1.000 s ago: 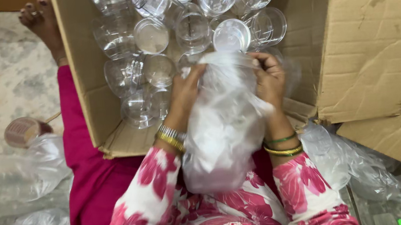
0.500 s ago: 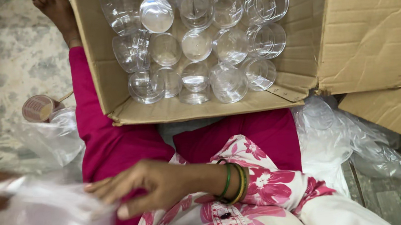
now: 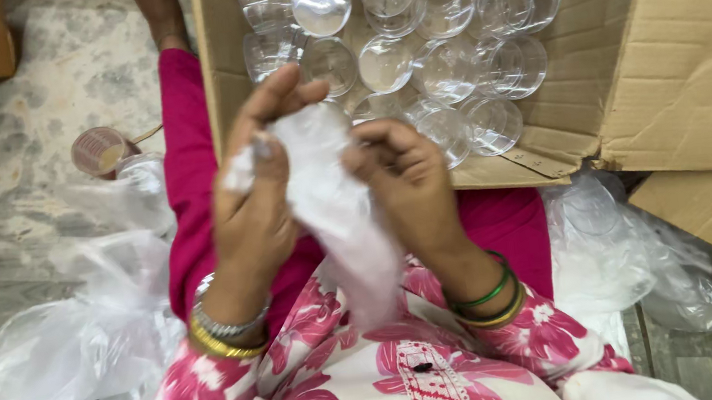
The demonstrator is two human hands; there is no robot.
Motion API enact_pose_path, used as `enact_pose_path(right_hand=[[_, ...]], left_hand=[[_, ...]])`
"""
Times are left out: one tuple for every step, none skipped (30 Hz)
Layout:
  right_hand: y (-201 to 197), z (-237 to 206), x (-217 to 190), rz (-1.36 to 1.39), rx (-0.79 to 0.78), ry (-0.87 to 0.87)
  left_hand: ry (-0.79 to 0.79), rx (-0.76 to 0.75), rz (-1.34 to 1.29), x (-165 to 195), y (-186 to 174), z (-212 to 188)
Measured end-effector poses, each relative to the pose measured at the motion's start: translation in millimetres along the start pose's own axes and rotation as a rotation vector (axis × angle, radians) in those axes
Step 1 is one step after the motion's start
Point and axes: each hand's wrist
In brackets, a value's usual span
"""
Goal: The person sits on the floor with a cardboard box of clear plastic containers on their lap. They open plastic bags, insert a container into each bag, and place the bagged containers back into the box, repeating the process one container at a time.
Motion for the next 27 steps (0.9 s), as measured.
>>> enact_pose_path(right_hand=[[-11, 0, -1, -0.042, 0.079, -0.016], [-20, -2, 0, -0.085, 0.160, -0.033], [-27, -5, 1, -0.131, 0.190, -0.041], [-32, -9, 3, -0.175, 0.219, -0.047], [-38, -12, 4, -0.216, 0.248, -0.051], [-42, -16, 5, -0.217, 0.294, -0.027], [-47, -19, 5, -0.218, 0.338, -0.003], [-52, -20, 4, -0.219, 0.380, 0.019], [-58, -20, 1, -0.219, 0.379, 0.005], [-65, -19, -4, -0.221, 0.379, -0.008], [-72, -17, -8, -0.223, 0.380, -0.021], [-80, -14, -13, -0.090, 0.298, 0.051], [-88, -10, -18, 0.043, 0.217, 0.121], [-96, -8, -23, 0.175, 0.136, 0.189], [-102, -4, -26, 0.095, 0.172, 0.159], [-108, -2, -27, 0.013, 0.208, 0.129], [-113, -1, -27, -0.069, 0.241, 0.099], [-117, 0, -25, -0.085, 0.268, 0.108], [-120, -2, -21, -0.099, 0.293, 0.118], [-124, -3, -17, -0.114, 0.316, 0.131], [-127, -5, -10, -0.164, 0.321, 0.123], [-131, -6, -4, -0.213, 0.326, 0.114], [-136, -5, 3, -0.262, 0.330, 0.105], [-142, -2, 10, -0.348, 0.360, 0.128], [-150, 3, 16, -0.347, 0.382, 0.131], [-159, 10, 21, -0.240, 0.393, 0.134], [-170, 19, 25, -0.025, 0.400, 0.129]], left_hand=[[-0.049, 0.030, -0.167, -18, 6, 5], [-0.101, 0.058, -0.335, -32, 12, 10], [-0.094, 0.035, -0.288, -42, 17, 13], [-0.088, 0.014, -0.240, -49, 22, 17], [-0.081, -0.006, -0.188, -55, 26, 20], [-0.131, 0.043, -0.197, -59, 29, 24], [-0.180, 0.093, -0.205, -64, 30, 28], [-0.226, 0.142, -0.212, -69, 31, 32], [-0.205, 0.155, -0.172, -75, 30, 34], [-0.184, 0.168, -0.133, -82, 29, 36], [-0.164, 0.180, -0.095, -89, 27, 36], [-0.216, 0.147, -0.031, -96, 25, 35], [-0.267, 0.111, 0.032, -103, 24, 34], [-0.316, 0.072, 0.096, -109, 22, 33], [-0.315, 0.058, 0.064, -115, 21, 32], [-0.312, 0.043, 0.031, -120, 21, 32], [-0.307, 0.030, -0.003, -124, 21, 35], [-0.323, 0.027, 0.000, -129, 21, 38], [-0.338, 0.027, 0.004, -132, 21, 41], [-0.353, 0.031, 0.007, -136, 21, 45], [-0.357, 0.027, 0.037, -140, 23, 48], [-0.359, 0.024, 0.067, -145, 24, 51], [-0.361, 0.020, 0.098, -149, 25, 54], [-0.416, -0.001, -0.042, -154, 26, 58], [-0.469, -0.024, -0.182, -158, 25, 62], [-0.520, -0.046, -0.321, -163, 24, 67], [-0.585, -0.098, -0.476, -167, 22, 74]])
Point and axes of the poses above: each hand's wrist, its own z-axis towards the middle knuckle, its own y-axis out of the palm, x = y × z, and after that the axes turned 2 degrees about y, right-handed
